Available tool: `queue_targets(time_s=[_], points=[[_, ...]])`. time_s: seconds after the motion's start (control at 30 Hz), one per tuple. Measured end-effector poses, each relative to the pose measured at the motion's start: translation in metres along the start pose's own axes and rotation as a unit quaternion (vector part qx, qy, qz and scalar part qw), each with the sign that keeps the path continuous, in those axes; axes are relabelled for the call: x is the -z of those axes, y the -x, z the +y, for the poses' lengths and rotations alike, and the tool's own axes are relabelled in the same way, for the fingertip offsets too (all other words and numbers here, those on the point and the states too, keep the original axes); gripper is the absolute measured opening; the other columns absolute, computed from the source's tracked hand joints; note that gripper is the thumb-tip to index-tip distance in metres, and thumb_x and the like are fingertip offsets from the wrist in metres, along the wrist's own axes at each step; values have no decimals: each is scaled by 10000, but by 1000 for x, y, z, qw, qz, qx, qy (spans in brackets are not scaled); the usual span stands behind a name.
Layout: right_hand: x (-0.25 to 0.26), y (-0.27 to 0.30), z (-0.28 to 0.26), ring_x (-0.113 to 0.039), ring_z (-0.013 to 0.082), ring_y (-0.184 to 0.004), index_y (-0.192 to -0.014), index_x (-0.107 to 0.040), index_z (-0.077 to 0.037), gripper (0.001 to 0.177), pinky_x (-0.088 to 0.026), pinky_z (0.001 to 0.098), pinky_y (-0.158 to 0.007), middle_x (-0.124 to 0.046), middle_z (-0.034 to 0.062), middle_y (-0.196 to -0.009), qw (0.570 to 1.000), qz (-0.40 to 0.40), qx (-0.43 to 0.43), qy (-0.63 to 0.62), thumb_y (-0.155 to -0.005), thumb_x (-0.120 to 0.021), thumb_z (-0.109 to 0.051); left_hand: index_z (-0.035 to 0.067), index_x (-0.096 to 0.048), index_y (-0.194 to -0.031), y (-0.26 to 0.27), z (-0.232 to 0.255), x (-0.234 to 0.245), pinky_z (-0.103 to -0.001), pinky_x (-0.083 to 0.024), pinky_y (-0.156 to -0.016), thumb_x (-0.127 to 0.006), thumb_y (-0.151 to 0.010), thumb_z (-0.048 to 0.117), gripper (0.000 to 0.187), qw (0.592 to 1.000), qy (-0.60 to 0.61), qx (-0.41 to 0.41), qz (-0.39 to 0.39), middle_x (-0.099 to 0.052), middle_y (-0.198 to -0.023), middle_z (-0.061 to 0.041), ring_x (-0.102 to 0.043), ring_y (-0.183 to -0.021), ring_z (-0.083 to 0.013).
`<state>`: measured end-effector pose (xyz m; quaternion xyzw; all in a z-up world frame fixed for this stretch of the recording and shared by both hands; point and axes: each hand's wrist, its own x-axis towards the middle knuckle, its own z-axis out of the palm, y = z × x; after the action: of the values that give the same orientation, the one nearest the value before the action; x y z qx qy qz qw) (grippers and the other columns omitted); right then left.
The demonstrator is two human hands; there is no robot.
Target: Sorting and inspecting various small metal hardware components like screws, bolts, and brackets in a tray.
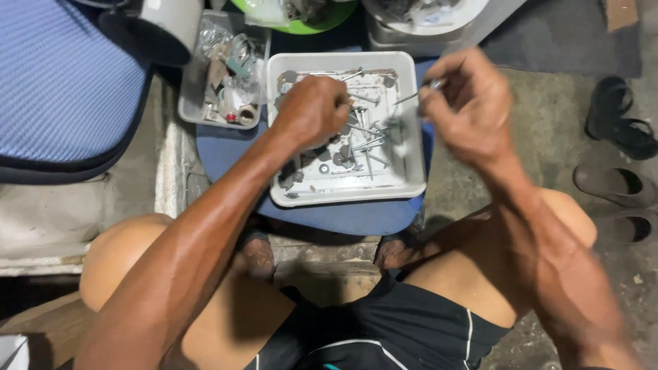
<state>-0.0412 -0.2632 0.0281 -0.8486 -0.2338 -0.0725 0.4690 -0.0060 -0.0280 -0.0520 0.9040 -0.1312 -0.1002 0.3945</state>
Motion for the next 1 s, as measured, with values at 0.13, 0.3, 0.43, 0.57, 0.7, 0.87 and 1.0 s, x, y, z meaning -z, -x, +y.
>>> queue_targets(time_s=[0.13, 0.3, 0.43, 0.57, 0.7, 0.87, 1.0], points=[[-18, 12, 5, -593, 173, -742, -1111, -596, 24, 84, -527, 257, -600, -625, 101, -919, 994, 28, 76, 70, -1062, -660, 2, 149, -701, -808, 9, 27, 32, -256, -649, -746, -696, -911, 7, 175, 992, 122, 31, -8, -745, -857, -3, -711, -755, -127], [-29, 9, -8, -594, 191, -786, -1110, -630, 42, 112, -512, 319, -691, -636, 111, -932, 988, 48, 118, 88, -1052, -705, -18, 31, -701, -896, 25, 45, 45, -207, -616, -508, -690, -955, -61, 109, 944, 321, 77, -25, -756, -813, -108, -704, -575, -150], [-33, 6, -6, -582, 184, -767, -1103, -633, 34, 106, -498, 316, -673, -627, 99, -912, 987, 57, 122, 92, -1064, -691, -46, 23, -699, -896, 26, 42, 45, -212, -605, -496, -703, -960, -67, 111, 945, 319, 70, -28, -755, -819, -111, -695, -574, -157], [-39, 4, -2, -580, 196, -770, -1103, -625, 43, 101, -505, 323, -669, -618, 113, -919, 984, 45, 141, 101, -1075, -669, -43, 12, -694, -867, 27, 39, 45, -209, -595, -463, -709, -939, -101, 136, 934, 348, 74, -17, -744, -794, -125, -674, -545, -159], [-44, -2, 17, -676, 242, -770, -1012, -652, 51, 34, -599, 328, -669, -699, 169, -920, 956, 34, 247, 156, -1044, -643, 50, 42, -703, -868, 25, 38, 40, -191, -626, -469, -705, -912, -77, 127, 945, 323, 57, 16, -745, -806, -91, -725, -573, -147], [-46, -6, 13, -728, 243, -814, -1041, -704, 54, 112, -625, 320, -698, -745, 180, -955, 960, 30, 237, 143, -1065, -752, -43, 62, -703, -835, 20, 42, 41, -209, -593, -394, -717, -897, -68, 145, 950, 297, 70, 60, -744, -727, -73, -673, -487, -125], [-46, -13, 21, -686, 196, -724, -978, -719, 13, 132, -613, 294, -636, -730, 134, -878, 975, 14, 200, 95, -1073, -754, -70, 17, -713, -894, 24, 62, 47, -161, -579, -399, -689, -964, -87, 128, 936, 336, 97, 43, -763, -819, -129, -702, -529, -124]])
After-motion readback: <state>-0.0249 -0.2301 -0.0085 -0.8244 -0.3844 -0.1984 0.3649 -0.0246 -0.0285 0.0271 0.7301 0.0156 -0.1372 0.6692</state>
